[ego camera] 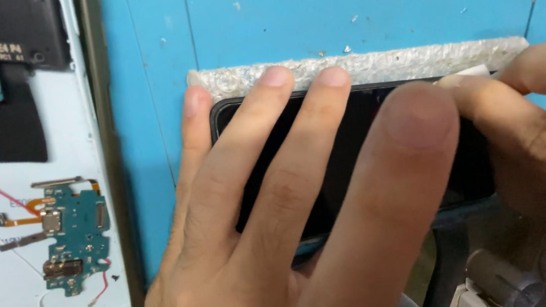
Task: Cleaning a new smartphone screen using a specialized cleaning wipe at a repair station.
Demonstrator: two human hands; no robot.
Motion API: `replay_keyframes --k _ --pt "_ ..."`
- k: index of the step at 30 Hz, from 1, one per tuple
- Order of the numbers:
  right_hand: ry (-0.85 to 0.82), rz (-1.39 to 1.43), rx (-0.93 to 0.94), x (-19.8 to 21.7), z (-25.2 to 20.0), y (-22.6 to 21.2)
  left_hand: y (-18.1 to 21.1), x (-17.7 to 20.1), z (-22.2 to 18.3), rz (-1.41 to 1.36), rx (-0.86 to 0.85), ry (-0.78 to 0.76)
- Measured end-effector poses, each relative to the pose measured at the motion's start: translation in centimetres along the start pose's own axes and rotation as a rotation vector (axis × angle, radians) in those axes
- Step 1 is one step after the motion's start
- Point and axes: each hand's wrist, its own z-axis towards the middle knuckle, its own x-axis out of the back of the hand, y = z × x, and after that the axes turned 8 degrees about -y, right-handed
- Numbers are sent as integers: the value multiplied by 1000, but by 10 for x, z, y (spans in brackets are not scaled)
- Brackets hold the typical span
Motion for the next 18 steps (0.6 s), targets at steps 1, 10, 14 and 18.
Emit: replay_keyframes --k 1,10,14,18 --pt "-3 0 -2 2 0 -2 0 0 -1 -3 1 -2" --pt "-47 -11 6 -2 -3 11 -2 -1 -1 -8 -2 6" --pt "-35 -10 30 -4 -4 15 -3 1 -2 -3 -3 14" --pt "-30 -13 43 -5 -6 17 -2 0 -3 -11 -7 19"
